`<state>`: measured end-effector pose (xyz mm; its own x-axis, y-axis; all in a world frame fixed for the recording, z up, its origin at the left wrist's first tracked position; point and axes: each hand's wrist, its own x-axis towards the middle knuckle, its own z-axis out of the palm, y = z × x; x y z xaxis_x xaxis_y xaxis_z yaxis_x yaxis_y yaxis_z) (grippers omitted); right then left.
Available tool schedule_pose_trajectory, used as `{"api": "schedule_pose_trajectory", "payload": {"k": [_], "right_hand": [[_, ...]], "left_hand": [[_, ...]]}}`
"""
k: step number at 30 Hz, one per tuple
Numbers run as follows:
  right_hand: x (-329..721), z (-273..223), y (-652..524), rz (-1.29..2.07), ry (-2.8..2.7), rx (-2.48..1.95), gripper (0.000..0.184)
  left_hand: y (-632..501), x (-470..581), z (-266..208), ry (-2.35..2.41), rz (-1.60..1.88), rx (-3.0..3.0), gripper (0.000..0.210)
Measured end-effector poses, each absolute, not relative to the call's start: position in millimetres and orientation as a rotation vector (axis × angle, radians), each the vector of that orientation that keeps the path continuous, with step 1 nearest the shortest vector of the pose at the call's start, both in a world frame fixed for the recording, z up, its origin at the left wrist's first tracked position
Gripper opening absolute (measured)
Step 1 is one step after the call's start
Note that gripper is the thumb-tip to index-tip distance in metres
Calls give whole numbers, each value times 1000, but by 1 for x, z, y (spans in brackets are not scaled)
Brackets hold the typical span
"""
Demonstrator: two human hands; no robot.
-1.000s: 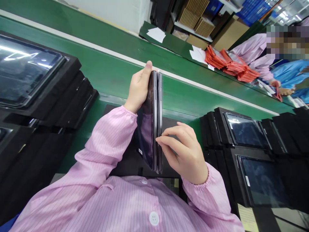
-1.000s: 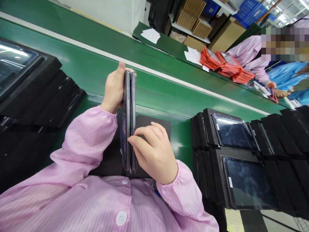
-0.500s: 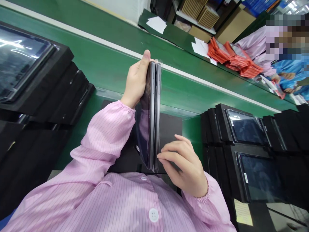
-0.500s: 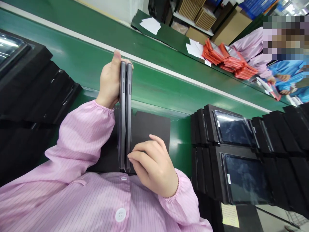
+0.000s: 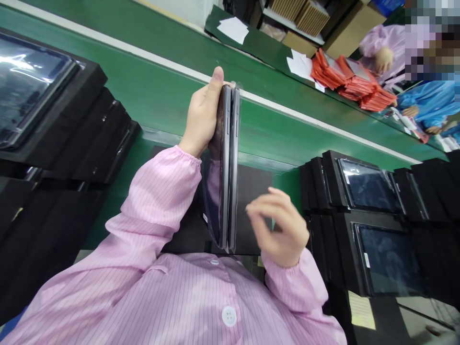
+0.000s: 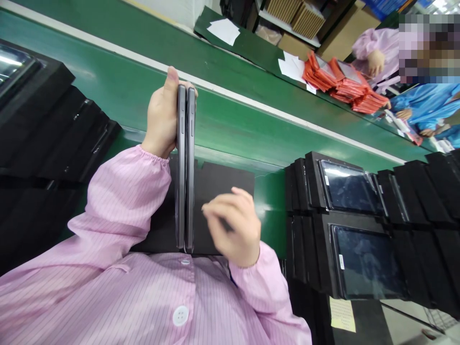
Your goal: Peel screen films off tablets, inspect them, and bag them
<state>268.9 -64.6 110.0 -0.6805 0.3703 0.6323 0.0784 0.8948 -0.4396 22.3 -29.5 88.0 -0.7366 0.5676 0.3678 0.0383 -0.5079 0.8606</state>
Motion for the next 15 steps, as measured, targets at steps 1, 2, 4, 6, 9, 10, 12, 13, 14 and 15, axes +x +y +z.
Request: {"api": "schedule_pose_trajectory", "payload": {"k": [1, 2, 4, 6, 9, 10, 12, 13, 14, 15], "right_hand": [[262, 109, -55, 506, -2207, -366, 17], [253, 109, -44, 498, -2131, -409, 16], [231, 110, -20, 472, -2057, -453, 11], [204, 111, 4, 475, -2058, -461, 5], [162, 114, 33, 456, -2111, -423, 16], [148, 115, 40, 430, -2129, -407, 20], [126, 117, 48, 357, -2150, -380, 26], [118, 118, 50, 323, -2154, -370, 29], [112, 118, 51, 297, -2152, -361, 31], [109, 117, 52, 277, -2146, -350, 32]], "left_hand": [[-29, 22, 88, 1332, 2295, 926, 72], [-28, 23, 88, 1328, 2298, 929, 73], [-28, 24, 88, 1321, 2300, 945, 76], [-29, 25, 89, 1325, 2313, 970, 80], [-32, 26, 91, 1358, 2287, 999, 82], [-32, 27, 91, 1369, 2285, 1007, 82], [-33, 26, 91, 1367, 2291, 1029, 81], [-33, 26, 91, 1359, 2301, 1035, 79], [-33, 26, 91, 1352, 2315, 1034, 78], [-33, 26, 91, 1350, 2323, 1031, 76]]}}
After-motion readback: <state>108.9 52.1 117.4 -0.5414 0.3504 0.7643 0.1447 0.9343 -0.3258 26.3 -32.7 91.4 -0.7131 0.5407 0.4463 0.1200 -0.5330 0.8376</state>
